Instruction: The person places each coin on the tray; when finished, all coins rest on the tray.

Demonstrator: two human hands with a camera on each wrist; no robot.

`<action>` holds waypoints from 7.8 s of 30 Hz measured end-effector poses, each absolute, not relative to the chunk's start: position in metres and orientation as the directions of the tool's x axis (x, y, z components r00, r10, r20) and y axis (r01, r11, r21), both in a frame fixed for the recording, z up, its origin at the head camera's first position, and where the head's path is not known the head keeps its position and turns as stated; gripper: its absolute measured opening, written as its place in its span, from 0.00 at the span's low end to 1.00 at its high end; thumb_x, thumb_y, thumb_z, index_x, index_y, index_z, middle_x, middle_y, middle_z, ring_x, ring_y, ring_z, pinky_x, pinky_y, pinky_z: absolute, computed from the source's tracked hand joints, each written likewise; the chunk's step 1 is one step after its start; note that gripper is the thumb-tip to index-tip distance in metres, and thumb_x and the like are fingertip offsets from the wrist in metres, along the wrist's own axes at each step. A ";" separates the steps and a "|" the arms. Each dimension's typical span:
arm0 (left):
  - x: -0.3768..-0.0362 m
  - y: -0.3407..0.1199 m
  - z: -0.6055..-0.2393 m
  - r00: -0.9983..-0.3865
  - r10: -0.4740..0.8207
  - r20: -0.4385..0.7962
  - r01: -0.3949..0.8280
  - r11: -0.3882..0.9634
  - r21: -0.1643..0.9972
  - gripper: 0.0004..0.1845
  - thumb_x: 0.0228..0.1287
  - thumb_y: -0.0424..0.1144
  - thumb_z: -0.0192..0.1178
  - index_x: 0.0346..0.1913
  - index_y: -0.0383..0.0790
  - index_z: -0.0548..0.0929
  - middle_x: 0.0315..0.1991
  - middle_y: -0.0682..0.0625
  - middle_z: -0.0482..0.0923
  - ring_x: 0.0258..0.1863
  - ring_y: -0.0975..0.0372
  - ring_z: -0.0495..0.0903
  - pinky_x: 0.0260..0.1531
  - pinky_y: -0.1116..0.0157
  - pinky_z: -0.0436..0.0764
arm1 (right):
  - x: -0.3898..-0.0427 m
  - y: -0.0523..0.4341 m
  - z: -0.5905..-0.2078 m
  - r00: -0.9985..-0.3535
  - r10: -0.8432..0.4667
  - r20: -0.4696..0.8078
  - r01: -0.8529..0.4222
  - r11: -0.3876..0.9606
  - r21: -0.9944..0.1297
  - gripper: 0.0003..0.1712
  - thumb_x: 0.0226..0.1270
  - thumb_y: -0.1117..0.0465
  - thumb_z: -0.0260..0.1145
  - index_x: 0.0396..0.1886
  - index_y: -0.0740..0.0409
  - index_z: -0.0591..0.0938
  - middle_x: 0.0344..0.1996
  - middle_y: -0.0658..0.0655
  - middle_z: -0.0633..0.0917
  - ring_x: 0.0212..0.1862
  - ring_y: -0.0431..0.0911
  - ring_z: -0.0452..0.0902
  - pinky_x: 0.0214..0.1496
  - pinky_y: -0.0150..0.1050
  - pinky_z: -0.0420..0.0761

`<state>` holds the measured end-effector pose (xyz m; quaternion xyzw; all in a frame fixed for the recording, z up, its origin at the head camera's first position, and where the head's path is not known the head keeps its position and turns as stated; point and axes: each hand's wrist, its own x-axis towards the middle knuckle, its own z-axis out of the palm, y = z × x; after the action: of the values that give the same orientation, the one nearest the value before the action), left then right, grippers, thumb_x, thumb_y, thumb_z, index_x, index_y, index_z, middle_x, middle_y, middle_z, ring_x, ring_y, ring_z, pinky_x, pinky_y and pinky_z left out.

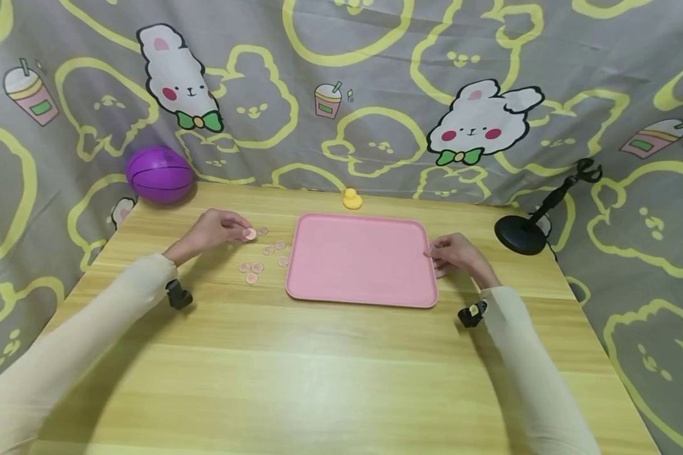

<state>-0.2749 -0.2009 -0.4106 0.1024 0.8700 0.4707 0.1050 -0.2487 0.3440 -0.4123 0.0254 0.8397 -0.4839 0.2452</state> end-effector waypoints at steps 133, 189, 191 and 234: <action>-0.290 -0.202 -0.418 -0.960 0.269 -0.079 0.139 0.702 0.698 0.10 0.67 0.31 0.71 0.45 0.30 0.82 0.36 0.43 0.80 0.35 0.61 0.73 0.38 0.67 0.72 | -0.252 0.344 -0.405 -0.858 -0.185 -0.480 0.306 0.566 -0.765 0.13 0.80 0.65 0.61 0.52 0.71 0.71 0.27 0.52 0.82 0.29 0.40 0.83 0.35 0.39 0.90; -0.306 -0.101 -0.411 -0.950 0.270 -0.156 -0.041 0.387 0.921 0.11 0.71 0.29 0.66 0.53 0.27 0.87 0.46 0.35 0.89 0.33 0.58 0.90 0.46 0.60 0.89 | -0.255 0.340 -0.406 -0.839 -0.180 -0.513 0.339 0.564 -0.753 0.17 0.80 0.62 0.62 0.54 0.76 0.75 0.29 0.52 0.85 0.31 0.40 0.84 0.37 0.41 0.91; -0.305 -0.092 -0.412 -0.952 0.297 -0.077 0.073 0.460 0.885 0.09 0.71 0.28 0.66 0.50 0.26 0.88 0.43 0.34 0.89 0.33 0.53 0.90 0.41 0.60 0.90 | -0.255 0.340 -0.405 -0.838 -0.174 -0.517 0.342 0.570 -0.747 0.18 0.81 0.62 0.62 0.55 0.76 0.75 0.29 0.52 0.84 0.30 0.40 0.84 0.37 0.40 0.91; -0.311 -0.075 -0.405 -0.930 0.360 0.070 0.295 0.622 0.725 0.10 0.72 0.26 0.58 0.46 0.27 0.88 0.45 0.36 0.87 0.45 0.49 0.84 0.45 0.58 0.83 | -0.257 0.335 -0.406 -0.841 -0.159 -0.517 0.337 0.593 -0.731 0.18 0.82 0.61 0.61 0.55 0.75 0.74 0.29 0.53 0.84 0.30 0.40 0.84 0.38 0.41 0.91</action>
<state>-0.3107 -0.0746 -0.4051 0.1822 0.8997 0.3946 0.0411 -0.2567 0.3355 -0.4064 0.0524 0.8483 -0.4481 0.2771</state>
